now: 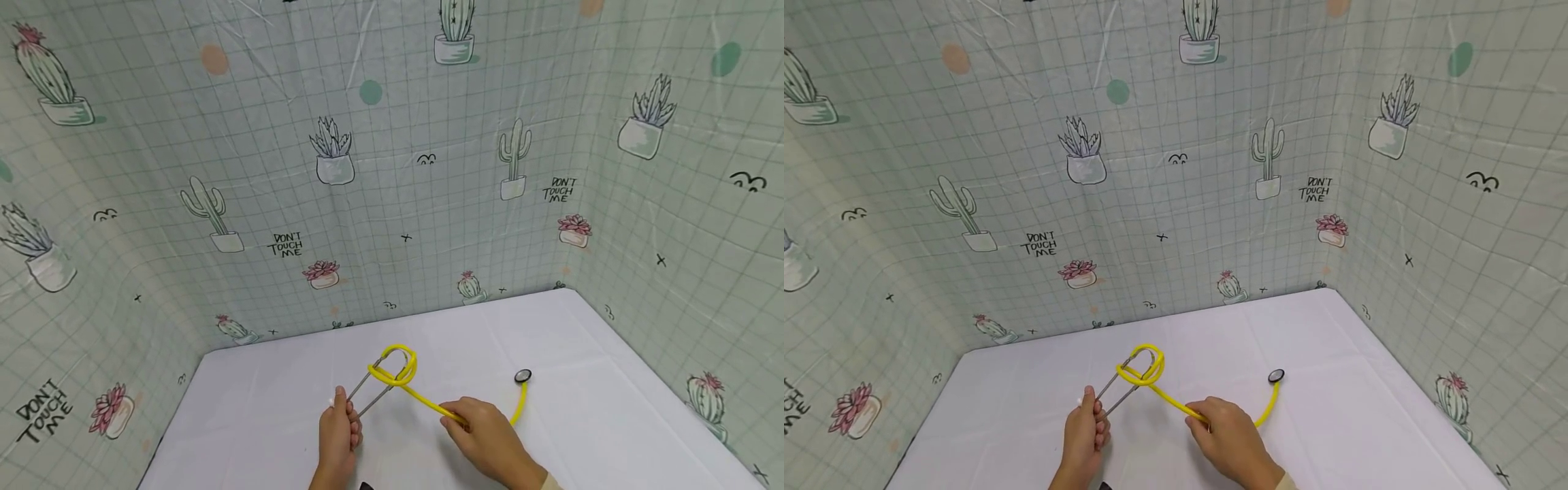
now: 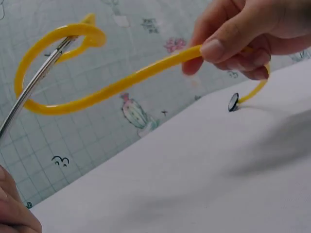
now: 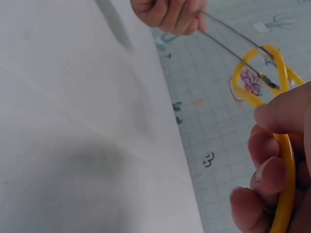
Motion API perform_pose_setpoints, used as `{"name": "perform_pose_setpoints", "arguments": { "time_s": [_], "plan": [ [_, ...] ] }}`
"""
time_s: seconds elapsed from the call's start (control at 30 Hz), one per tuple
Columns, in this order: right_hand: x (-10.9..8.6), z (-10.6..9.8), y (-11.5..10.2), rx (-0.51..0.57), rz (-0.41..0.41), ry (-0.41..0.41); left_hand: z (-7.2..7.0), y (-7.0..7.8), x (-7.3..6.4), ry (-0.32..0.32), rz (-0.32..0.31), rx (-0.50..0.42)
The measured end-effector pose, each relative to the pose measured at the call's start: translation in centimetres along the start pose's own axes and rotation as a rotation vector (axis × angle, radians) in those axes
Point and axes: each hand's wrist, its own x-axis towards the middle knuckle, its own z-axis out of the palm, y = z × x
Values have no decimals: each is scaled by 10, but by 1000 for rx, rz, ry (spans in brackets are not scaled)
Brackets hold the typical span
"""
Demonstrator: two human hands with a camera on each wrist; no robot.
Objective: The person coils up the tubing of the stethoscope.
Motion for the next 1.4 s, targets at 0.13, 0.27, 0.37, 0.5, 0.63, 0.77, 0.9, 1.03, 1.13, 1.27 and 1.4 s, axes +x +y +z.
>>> {"name": "perform_pose_setpoints", "arguments": {
  "time_s": [0.13, 0.27, 0.37, 0.5, 0.63, 0.77, 0.9, 1.03, 1.13, 1.27, 1.4],
  "plan": [
    [0, -2, -4, -57, -63, 64, 4, -1, -1, 24, 39, 31],
    [0, -3, -8, -77, -103, 99, 8, -4, 0, 60, 68, 72],
    [1, -4, -10, -83, -155, 123, 10, -5, 0, 94, 110, 170],
    [6, -8, -11, -117, -277, 135, 12, -6, 0, 157, 173, 308],
    [10, -13, -13, -147, -368, 124, 13, -6, 0, 201, 194, 371],
    [13, -16, -14, -161, -392, 97, 14, -4, 0, 207, 199, 408],
    [15, -19, -15, -161, -416, 54, 13, -3, 0, 181, 200, 434],
    [18, -23, -15, -178, -476, 35, 12, -3, 0, 123, 205, 462],
    [22, -27, -14, -201, -518, 27, 11, -2, 0, 66, 213, 477],
    [30, -33, -15, -205, -562, -7, 10, 0, 2, -9, 232, 474],
    [39, -39, -16, -205, -645, -3, 8, 3, 3, -77, 225, 494]
  ]
}}
